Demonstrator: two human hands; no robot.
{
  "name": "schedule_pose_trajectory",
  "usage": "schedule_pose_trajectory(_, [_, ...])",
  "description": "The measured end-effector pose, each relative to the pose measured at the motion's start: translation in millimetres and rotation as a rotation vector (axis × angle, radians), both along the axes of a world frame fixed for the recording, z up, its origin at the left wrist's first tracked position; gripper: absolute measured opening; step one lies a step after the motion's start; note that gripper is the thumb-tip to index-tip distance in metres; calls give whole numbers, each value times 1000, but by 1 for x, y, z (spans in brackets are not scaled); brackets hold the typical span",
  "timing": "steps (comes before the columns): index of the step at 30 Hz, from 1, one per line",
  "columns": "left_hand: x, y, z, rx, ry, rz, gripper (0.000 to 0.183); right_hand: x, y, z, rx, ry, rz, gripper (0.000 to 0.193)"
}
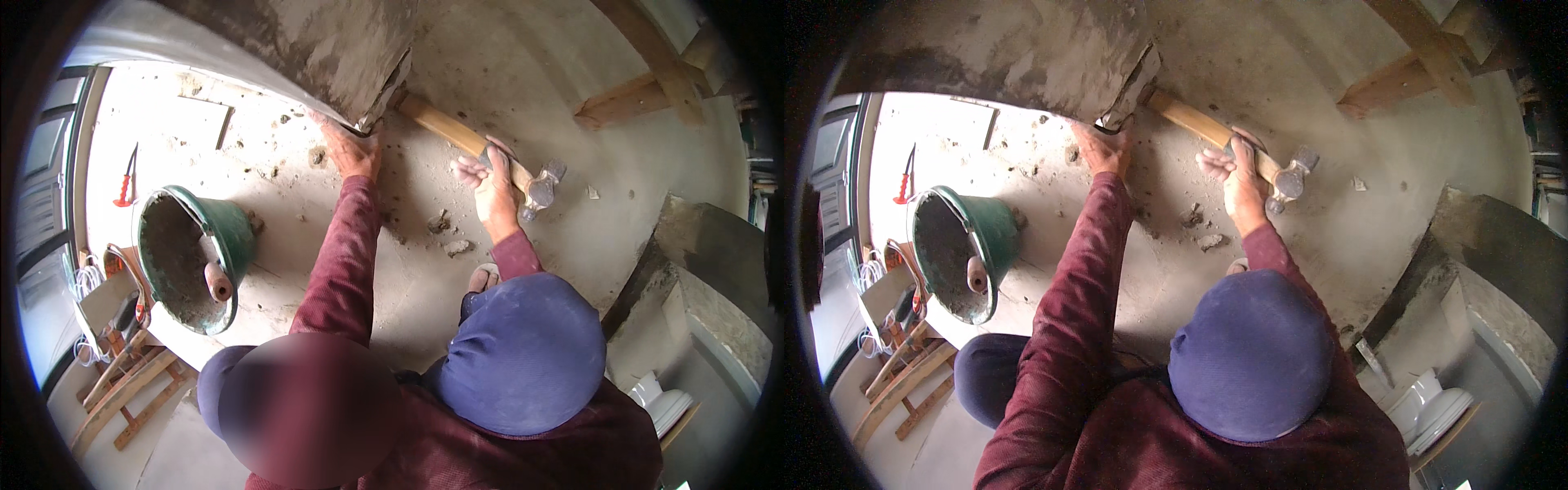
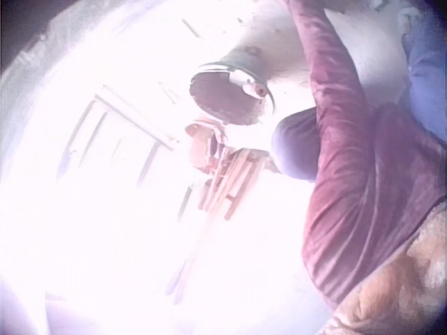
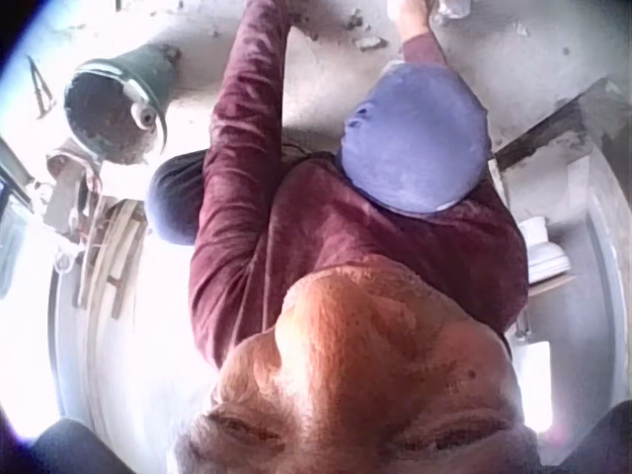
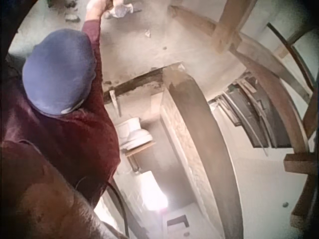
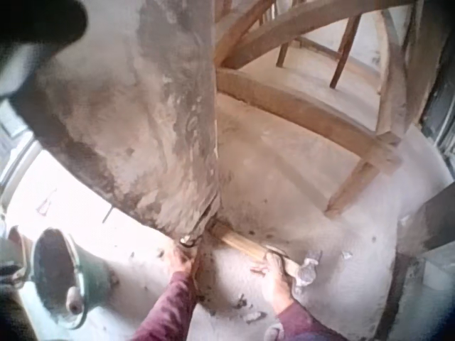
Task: The person scoops cement from a bucket using a trowel and applies it to a rectangular block. They then place the block against a wall and use a hammer to tap it into position. The person repeats this process, applying cement and adjusting the block.
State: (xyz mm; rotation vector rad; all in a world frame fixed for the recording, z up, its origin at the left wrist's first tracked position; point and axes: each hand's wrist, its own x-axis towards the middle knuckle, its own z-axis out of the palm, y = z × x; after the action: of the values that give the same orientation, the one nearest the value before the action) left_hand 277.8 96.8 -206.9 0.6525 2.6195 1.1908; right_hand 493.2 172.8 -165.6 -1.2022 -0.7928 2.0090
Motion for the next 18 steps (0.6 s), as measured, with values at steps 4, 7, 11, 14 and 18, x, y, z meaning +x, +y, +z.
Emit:
schedule_pose_trajectory(4, [-2,-2,-1,2,94,1,122,20,4,8,13,13,57,44])
schedule_pose_trajectory(7, [-1,-3,-10,-29,65,-35,118,14,0,-13,-50,111,10,46])
schedule_pose_trajectory(11, [2,-10,4,58,129,-145,112,12,2,-2,-155,127,-35,46])
schedule_pose_trajectory(14, [-6,-31,-1,-8,108,-216,101,21,-1,-6,-185,133,-39,45])
schedule_pose_trajectory(18, [2,-36,3,-235,234,-208,85,37,-14,-5,-134,69,-69,45])
